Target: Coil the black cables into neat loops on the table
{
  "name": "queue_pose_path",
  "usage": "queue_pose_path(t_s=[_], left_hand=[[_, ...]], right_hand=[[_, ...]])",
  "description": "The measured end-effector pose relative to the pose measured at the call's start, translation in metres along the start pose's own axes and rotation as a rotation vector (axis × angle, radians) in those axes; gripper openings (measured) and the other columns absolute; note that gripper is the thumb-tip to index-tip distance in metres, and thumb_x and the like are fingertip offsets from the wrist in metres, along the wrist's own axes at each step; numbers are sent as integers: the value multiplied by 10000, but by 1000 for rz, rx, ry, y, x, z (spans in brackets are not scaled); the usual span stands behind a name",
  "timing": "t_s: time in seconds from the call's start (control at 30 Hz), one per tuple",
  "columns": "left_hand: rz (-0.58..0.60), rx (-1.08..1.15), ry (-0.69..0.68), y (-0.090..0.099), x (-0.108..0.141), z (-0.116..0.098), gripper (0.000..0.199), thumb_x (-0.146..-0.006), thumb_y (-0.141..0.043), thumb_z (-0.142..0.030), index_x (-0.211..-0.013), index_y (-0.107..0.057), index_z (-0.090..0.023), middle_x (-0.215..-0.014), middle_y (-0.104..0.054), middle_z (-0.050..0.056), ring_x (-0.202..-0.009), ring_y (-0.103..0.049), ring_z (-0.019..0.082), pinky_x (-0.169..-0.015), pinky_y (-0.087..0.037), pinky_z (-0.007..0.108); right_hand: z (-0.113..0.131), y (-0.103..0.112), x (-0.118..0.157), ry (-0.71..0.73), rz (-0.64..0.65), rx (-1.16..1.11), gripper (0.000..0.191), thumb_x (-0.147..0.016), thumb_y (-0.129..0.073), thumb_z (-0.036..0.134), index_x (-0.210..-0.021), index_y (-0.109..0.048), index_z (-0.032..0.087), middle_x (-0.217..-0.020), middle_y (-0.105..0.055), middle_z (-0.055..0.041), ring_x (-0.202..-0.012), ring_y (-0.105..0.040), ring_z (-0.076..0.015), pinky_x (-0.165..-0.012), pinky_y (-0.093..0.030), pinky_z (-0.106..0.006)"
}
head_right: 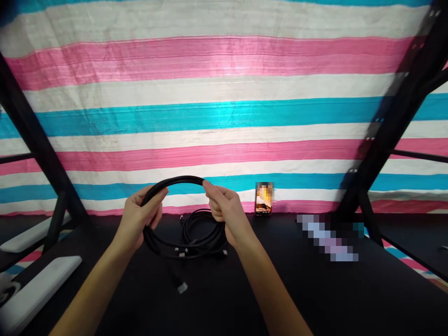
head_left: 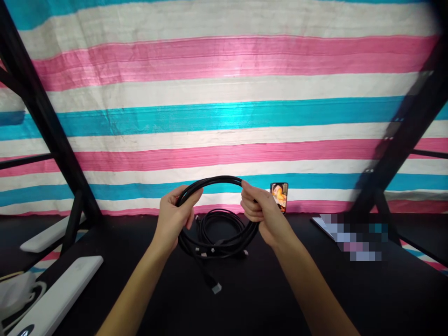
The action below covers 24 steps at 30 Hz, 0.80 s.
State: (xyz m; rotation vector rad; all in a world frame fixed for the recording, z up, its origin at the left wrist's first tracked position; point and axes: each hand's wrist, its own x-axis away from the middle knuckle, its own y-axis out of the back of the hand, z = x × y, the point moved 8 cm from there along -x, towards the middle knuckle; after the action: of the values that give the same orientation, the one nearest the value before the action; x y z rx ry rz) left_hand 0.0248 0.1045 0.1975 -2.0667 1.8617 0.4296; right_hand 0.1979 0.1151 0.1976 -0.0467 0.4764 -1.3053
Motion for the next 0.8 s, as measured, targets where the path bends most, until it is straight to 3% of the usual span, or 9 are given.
queue_pose_path(t_s=[0.13, 0.27, 0.37, 0.5, 0.67, 0.8], left_hand=[[-31, 116, 55, -6, 1, 9, 232, -753, -664, -394, -686, -592, -184, -340, -293, -107, -331, -386, 70, -398, -292, 218], [23, 302, 147, -24, 6, 19, 369, -812, -585, -386, -512, -520, -181, -335, -351, -62, -450, -550, 109, -502, -396, 214], [51, 409, 221, -31, 9, 26, 486, -850, -506, -378, -414, -398, -191, -275, -268, -65, -296, -441, 79, -395, -312, 208], [50, 459, 309, -21, 4, 32, 532, -803, -576, -398, -412, -282, -187, -266, -204, -97, -197, -179, 13, -303, -120, 201], [204, 292, 400, -19, 2, 38, 504, -805, -572, -425, -434, -329, -185, -272, -217, -98, -213, -172, 12, -310, -80, 200], [249, 142, 384, -21, 4, 44, 504, -811, -545, -463, -438, -353, -186, -282, -221, -93, -224, -179, 16, -322, -60, 205]], right_hand=[[10, 11, -3, 32, -73, -178, 571, -639, -728, 479, -504, -239, 218, -432, -86, 125, -380, -23, -32, -318, -8, -199], [12, 15, -3, 107, -152, -353, 596, -648, -701, 479, -500, -185, 218, -408, -51, 120, -363, -14, -45, -289, -41, -205], [3, 9, -6, 125, -124, -330, 612, -680, -673, 501, -502, -163, 214, -403, -75, 116, -351, -42, -38, -293, -66, -192], [-12, 1, -12, -7, -24, -176, 565, -648, -734, 418, -494, -232, 209, -410, -147, 122, -341, -108, -19, -308, -92, -176], [-11, 16, -9, -75, -88, 9, 418, -597, -785, 375, -588, -404, 203, -444, -209, 129, -352, -123, -11, -319, -52, -174], [-3, 19, -4, -40, -99, 271, 307, -638, -762, 406, -738, -578, 182, -452, -255, 112, -368, -177, -24, -330, -105, -186]])
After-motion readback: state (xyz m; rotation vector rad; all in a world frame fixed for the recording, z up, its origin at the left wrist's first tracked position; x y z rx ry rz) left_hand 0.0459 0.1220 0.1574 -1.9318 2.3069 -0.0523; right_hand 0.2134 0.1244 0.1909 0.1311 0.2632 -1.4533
